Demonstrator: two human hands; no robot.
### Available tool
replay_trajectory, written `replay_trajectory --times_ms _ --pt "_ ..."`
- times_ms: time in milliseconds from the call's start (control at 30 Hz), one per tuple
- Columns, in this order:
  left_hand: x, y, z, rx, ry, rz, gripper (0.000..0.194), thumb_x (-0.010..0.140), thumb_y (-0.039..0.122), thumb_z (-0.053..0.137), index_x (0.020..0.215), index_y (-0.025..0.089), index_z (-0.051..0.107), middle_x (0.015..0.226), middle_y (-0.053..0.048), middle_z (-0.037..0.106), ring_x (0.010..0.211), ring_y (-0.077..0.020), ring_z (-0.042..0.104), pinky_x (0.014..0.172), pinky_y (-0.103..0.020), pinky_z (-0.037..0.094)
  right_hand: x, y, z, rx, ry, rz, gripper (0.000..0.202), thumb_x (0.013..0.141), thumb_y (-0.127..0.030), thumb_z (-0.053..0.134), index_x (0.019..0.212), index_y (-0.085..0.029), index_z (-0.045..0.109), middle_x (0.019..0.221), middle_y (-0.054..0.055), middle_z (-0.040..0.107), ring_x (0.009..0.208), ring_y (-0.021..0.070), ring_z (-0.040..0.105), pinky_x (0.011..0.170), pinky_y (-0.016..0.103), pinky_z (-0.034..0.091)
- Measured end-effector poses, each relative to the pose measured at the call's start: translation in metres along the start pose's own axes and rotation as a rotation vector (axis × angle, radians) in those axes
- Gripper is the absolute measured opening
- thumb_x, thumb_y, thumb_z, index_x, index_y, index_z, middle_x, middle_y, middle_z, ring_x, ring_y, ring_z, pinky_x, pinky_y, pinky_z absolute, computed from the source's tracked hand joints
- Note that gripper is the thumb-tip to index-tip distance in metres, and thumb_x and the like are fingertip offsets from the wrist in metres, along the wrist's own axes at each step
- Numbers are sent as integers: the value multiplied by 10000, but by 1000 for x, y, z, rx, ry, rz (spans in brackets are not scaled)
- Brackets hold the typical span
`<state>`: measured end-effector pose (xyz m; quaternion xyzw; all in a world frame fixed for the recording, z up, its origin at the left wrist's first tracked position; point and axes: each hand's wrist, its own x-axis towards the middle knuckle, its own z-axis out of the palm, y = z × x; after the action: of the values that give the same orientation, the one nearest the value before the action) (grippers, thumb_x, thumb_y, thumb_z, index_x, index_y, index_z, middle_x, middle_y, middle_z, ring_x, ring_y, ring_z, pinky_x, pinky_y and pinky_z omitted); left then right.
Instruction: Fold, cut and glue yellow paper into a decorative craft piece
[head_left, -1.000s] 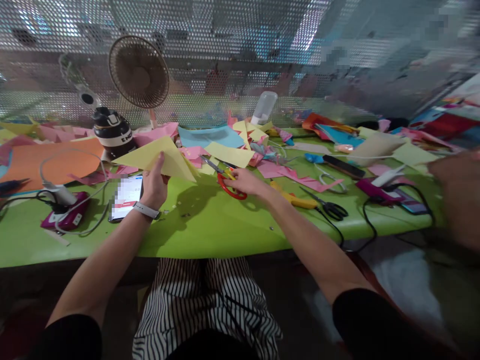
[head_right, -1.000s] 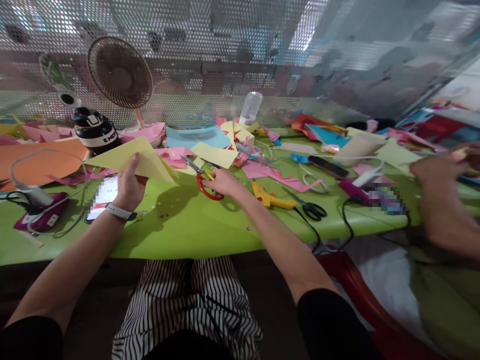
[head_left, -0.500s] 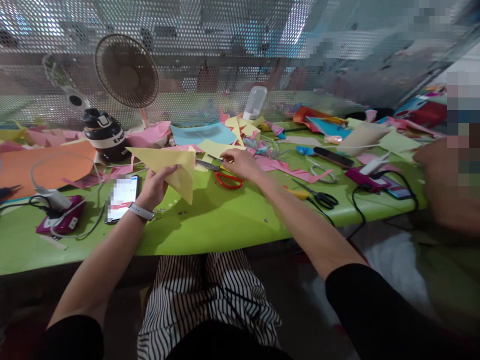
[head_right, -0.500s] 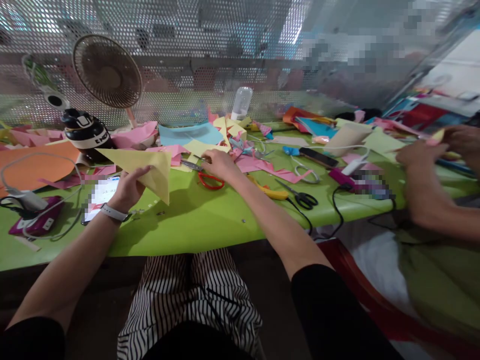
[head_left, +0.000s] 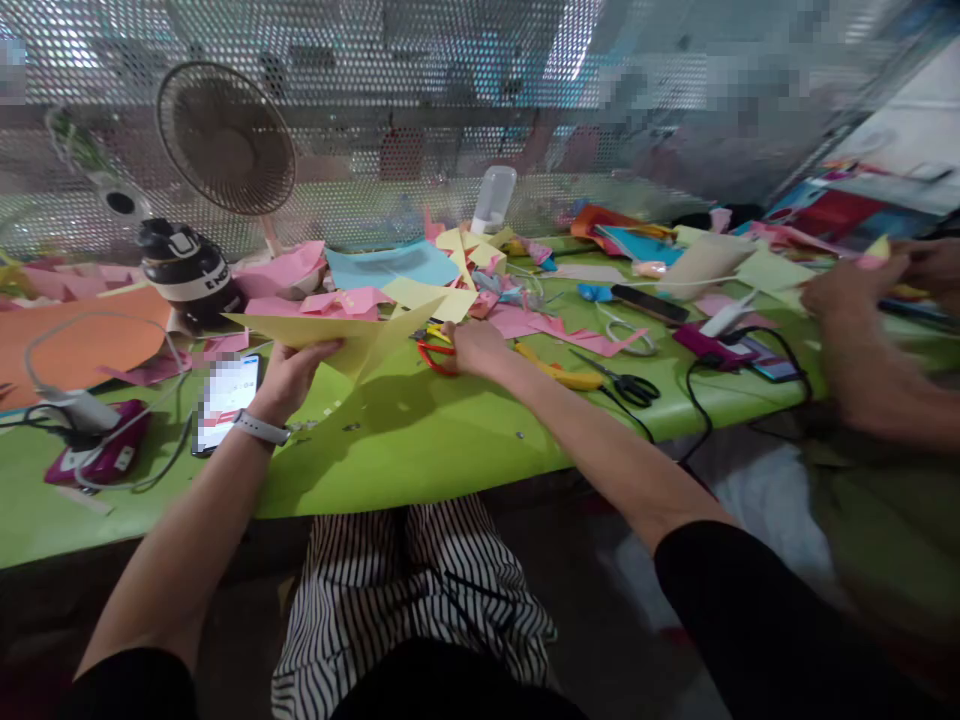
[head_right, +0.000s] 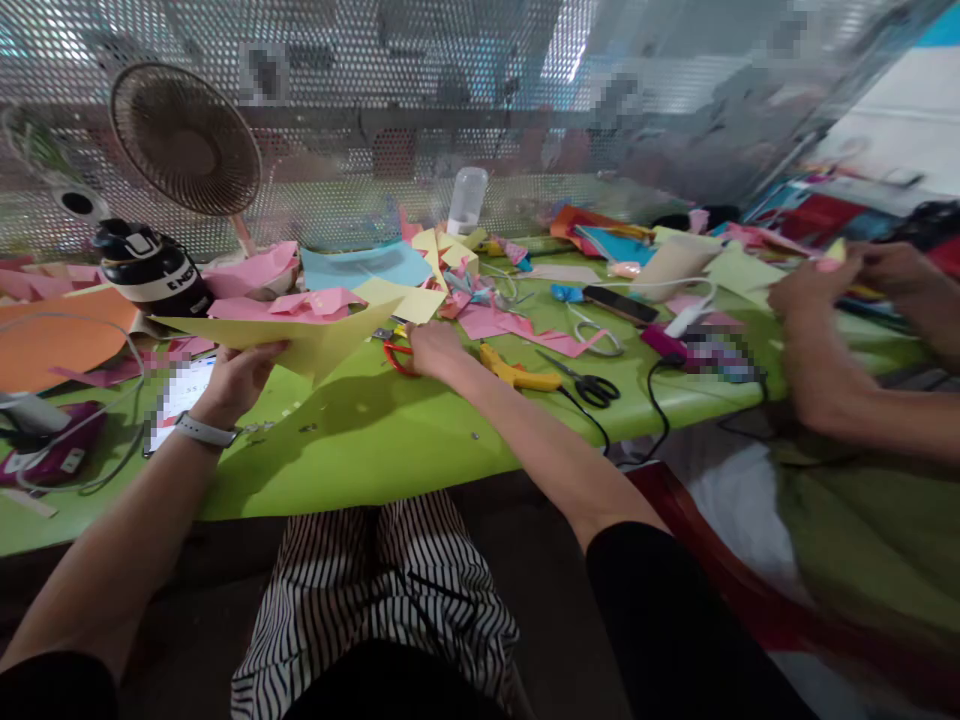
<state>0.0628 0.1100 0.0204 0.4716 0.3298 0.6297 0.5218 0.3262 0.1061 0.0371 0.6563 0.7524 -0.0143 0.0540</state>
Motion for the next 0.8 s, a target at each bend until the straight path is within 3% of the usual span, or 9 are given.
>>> replay_trajectory --times_ms 167,267,433,633,700,800 --pt "2 -2 -1 61 -3 34 295 486 193 850 740 195 700 785 2 743 759 -176 688 767 -288 574 2 -13 -13 -87 -32 -15 516 849 -242 658 1317 -57 547 1155 230 717 1049 340 669 762 348 472" --pt "2 -1 0 74 17 29 289 495 203 846 749 191 708 786 -2 743 757 -179 689 758 -286 571 1 -11 -12 -89 54 -78 464 853 -198 625 1293 -65 563 1167 217 711 1051 333 664 729 341 462" --pt "3 0 0 74 40 24 304 501 194 843 779 175 721 808 -17 745 795 -192 695 772 -285 563 -1 22 -10 99 195 -172 325 809 -229 650 1126 -160 679 1118 117 729 973 263 659 676 295 416" --pt "5 -1 3 42 49 16 284 486 180 844 738 184 714 795 -17 744 766 -162 677 748 -253 549 7 89 -22 453 298 -111 302 709 -182 670 1008 -164 710 799 5 676 684 146 565 624 252 375" --pt "5 -1 4 18 59 18 281 480 172 846 722 189 704 780 -10 745 750 -146 664 737 -237 542 10 94 -19 532 311 -76 286 716 -185 662 996 -147 707 755 -6 650 643 132 534 599 247 363" --pt "5 1 5 -22 81 15 286 482 154 842 720 183 685 748 -5 745 756 -140 658 744 -232 534 7 74 -2 602 312 3 283 739 -170 653 1015 -130 700 746 -1 658 645 131 546 598 245 369"
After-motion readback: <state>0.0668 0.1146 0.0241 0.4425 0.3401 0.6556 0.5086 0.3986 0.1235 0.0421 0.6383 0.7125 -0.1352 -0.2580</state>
